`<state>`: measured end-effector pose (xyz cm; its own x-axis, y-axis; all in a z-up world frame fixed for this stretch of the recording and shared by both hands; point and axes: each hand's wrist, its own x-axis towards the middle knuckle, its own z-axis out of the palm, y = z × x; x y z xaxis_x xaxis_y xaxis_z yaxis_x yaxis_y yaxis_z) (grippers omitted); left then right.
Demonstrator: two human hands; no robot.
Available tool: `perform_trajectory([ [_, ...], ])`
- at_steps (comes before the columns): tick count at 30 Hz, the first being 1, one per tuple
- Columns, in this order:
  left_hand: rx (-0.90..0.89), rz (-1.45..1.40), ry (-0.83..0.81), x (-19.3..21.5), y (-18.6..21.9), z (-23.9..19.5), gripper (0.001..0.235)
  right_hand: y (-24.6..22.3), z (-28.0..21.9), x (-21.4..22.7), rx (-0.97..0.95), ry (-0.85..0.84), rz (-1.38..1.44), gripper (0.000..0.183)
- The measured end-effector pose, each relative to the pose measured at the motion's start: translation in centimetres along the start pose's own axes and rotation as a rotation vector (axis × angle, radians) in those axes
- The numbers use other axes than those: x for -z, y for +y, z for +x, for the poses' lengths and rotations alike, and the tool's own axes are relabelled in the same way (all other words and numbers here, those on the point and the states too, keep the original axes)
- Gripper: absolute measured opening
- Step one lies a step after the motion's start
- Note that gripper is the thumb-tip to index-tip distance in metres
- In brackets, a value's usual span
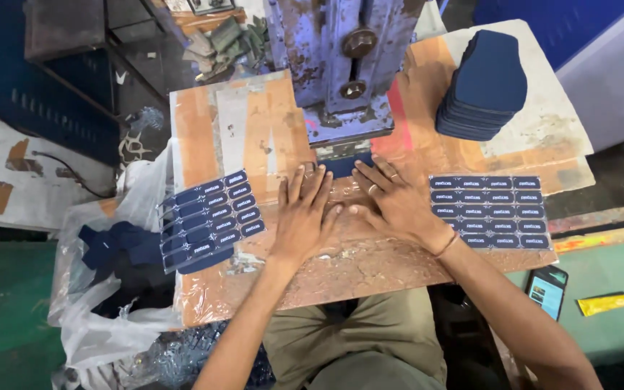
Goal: Pressing labels onto fabric pieces using an industrial machine.
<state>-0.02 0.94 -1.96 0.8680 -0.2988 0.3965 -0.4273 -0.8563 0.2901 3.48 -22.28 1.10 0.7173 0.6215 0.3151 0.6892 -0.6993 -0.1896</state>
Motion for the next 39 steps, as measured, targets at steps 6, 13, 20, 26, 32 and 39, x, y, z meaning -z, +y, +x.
perform_trajectory([
  [6, 0.026, -0.061, -0.039, 0.7, 0.2, 0.1, 0.062, -1.6, 0.5, -1.0, -0.005, 0.035, -0.011, 0.058],
  [13, 0.082, -0.15, 0.008, 0.5, 0.4, 0.1, 0.06, 1.8, -10.7, 4.2, -0.587, 0.333, 0.113, 0.084],
  [20, 0.052, -0.154, 0.022, 0.5, 0.4, 0.7, 0.06, 10.6, -26.3, 10.0, -1.077, 0.354, 0.649, 0.044],
  [26, 0.055, -0.124, 0.009, 1.0, 0.8, 0.4, 0.059, 5.4, -17.8, 8.9, -0.939, 0.485, 0.731, 0.014],
  [32, 0.082, -0.142, 0.008, -0.5, 0.0, -0.2, 0.051, 4.0, -5.3, 3.8, -0.958, 0.167, 0.893, 0.025],
  [39, 0.119, -0.239, 0.031, 1.1, 0.5, 0.7, 0.058, 4.4, -3.5, 1.4, -0.763, 0.253, 0.758, 0.021],
])
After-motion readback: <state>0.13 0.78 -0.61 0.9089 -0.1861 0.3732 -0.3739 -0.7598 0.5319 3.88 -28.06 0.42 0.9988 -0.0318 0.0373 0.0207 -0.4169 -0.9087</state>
